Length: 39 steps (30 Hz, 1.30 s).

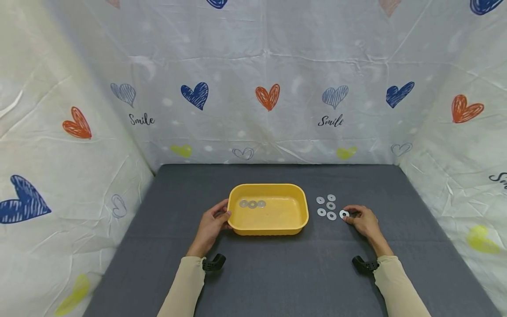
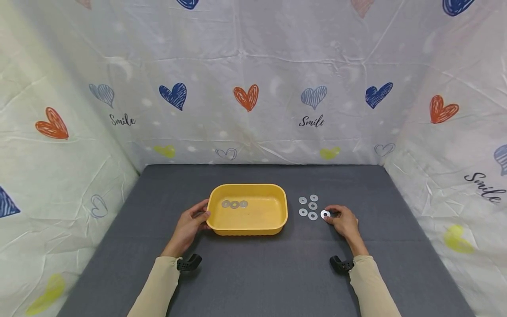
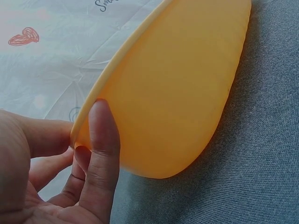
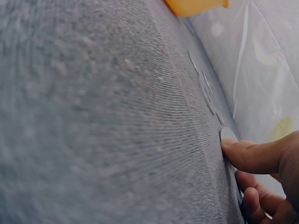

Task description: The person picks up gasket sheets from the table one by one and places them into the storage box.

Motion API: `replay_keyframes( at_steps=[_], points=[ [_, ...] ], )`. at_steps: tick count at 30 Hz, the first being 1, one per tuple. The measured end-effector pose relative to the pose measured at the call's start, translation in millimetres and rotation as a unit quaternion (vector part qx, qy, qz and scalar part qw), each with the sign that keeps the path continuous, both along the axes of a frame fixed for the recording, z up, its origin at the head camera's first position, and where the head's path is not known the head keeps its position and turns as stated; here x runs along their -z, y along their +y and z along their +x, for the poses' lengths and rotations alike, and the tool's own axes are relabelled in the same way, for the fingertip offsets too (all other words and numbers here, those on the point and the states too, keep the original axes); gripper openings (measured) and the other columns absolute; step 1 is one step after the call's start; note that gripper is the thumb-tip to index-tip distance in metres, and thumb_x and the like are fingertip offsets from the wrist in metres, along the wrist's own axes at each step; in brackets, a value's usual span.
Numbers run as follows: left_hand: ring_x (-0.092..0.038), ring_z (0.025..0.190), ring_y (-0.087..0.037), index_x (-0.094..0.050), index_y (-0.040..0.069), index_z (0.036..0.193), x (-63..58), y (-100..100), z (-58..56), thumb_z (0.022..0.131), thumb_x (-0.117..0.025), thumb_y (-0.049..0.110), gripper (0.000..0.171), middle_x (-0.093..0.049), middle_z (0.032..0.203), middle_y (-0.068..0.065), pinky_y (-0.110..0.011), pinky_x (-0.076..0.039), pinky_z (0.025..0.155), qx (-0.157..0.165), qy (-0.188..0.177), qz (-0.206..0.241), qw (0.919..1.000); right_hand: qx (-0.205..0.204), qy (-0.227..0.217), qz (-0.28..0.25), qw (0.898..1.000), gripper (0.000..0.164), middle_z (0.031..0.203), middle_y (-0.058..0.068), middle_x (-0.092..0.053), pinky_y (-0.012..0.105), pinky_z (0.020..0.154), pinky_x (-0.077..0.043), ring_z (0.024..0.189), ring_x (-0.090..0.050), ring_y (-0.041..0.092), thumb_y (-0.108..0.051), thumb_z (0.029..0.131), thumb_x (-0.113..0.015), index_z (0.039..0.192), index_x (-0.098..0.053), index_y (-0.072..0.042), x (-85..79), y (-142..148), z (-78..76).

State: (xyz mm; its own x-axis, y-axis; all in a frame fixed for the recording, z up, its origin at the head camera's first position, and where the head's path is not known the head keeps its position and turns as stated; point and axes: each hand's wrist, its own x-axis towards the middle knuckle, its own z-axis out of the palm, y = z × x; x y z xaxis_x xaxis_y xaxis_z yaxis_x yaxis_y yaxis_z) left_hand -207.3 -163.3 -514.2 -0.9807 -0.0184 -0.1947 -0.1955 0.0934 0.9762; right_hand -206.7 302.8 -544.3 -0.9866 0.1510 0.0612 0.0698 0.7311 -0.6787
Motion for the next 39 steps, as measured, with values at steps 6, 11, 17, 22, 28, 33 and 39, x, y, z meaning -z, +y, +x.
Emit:
replay_keyframes(
  at_steps=[6,11,17,22,28,33,39],
  points=[
    [-0.06,0.099,-0.029,-0.045,0.017,0.148,0.1,-1,0.3,0.099,-0.058,0.01,0.051,-0.046,0.118,-0.007,-0.026,-0.058,0.067,0.003,0.0,0.004,1.0,0.016,0.01,-0.027,0.999,0.025,0.089,0.01,-0.064,0.026,0.06,-0.035,0.065,-0.046,0.012,-0.009,0.081,-0.077,0.105,-0.072,-0.004,0.9,-2,2.0],
    [-0.059,0.1,-0.029,-0.045,0.017,0.148,1.5,0,-1.4,0.099,-0.057,0.01,0.051,-0.046,0.118,-0.008,-0.026,-0.058,0.067,0.003,-0.003,0.003,1.0,0.026,0.013,-0.036,0.999,0.024,0.084,0.008,-0.064,0.024,0.055,-0.037,0.064,-0.048,0.012,-0.009,0.083,-0.076,0.105,-0.072,-0.003,-0.2,-4,3.2],
    [-0.059,0.098,-0.028,-0.045,0.016,0.148,2.2,0,-4.3,0.099,-0.057,0.01,0.05,-0.045,0.118,-0.008,-0.025,-0.058,0.068,0.005,0.0,-0.001,1.0,0.033,0.012,-0.047,0.998,0.023,0.079,0.008,-0.071,0.022,0.055,-0.041,0.062,-0.052,0.007,-0.01,0.086,-0.074,0.108,-0.073,-0.005,-1.8,-4,5.2],
    [-0.059,0.098,-0.027,-0.045,0.016,0.148,1.5,0,-2.8,0.099,-0.057,0.011,0.05,-0.045,0.117,-0.007,-0.026,-0.058,0.068,0.004,-0.003,-0.003,1.0,0.037,0.001,-0.053,0.998,0.023,0.08,0.007,-0.071,0.022,0.056,-0.042,0.064,-0.054,0.009,-0.011,0.087,-0.073,0.109,-0.074,-0.006,-2.0,-5,7.1],
    [-0.059,0.097,-0.025,-0.046,0.016,0.147,2.5,0,-2.1,0.099,-0.058,0.01,0.05,-0.045,0.116,-0.007,-0.026,-0.058,0.067,0.002,-0.007,-0.002,1.0,0.043,-0.013,-0.075,0.996,0.024,0.081,0.006,-0.071,0.022,0.056,-0.044,0.067,-0.056,0.01,-0.011,0.089,-0.072,0.112,-0.074,-0.005,-1.1,-5,10.6],
    [-0.059,0.097,-0.025,-0.045,0.016,0.148,2.4,1,-2.9,0.099,-0.058,0.01,0.051,-0.045,0.117,-0.007,-0.027,-0.058,0.067,0.005,-0.006,0.0,1.0,0.043,-0.013,-0.087,0.995,0.024,0.083,0.006,-0.072,0.021,0.057,-0.044,0.068,-0.057,0.007,-0.01,0.089,-0.071,0.112,-0.074,-0.004,-3.1,-4,11.9],
    [-0.058,0.1,-0.027,-0.044,0.016,0.149,1.4,-1,-1.3,0.099,-0.058,0.009,0.052,-0.045,0.118,-0.008,-0.027,-0.059,0.067,0.003,-0.008,-0.002,1.0,0.036,-0.024,-0.106,0.993,0.026,0.088,0.006,-0.073,0.021,0.059,-0.044,0.071,-0.056,0.006,-0.011,0.09,-0.071,0.115,-0.073,-0.005,-7.4,-6,11.7]
  ],
)
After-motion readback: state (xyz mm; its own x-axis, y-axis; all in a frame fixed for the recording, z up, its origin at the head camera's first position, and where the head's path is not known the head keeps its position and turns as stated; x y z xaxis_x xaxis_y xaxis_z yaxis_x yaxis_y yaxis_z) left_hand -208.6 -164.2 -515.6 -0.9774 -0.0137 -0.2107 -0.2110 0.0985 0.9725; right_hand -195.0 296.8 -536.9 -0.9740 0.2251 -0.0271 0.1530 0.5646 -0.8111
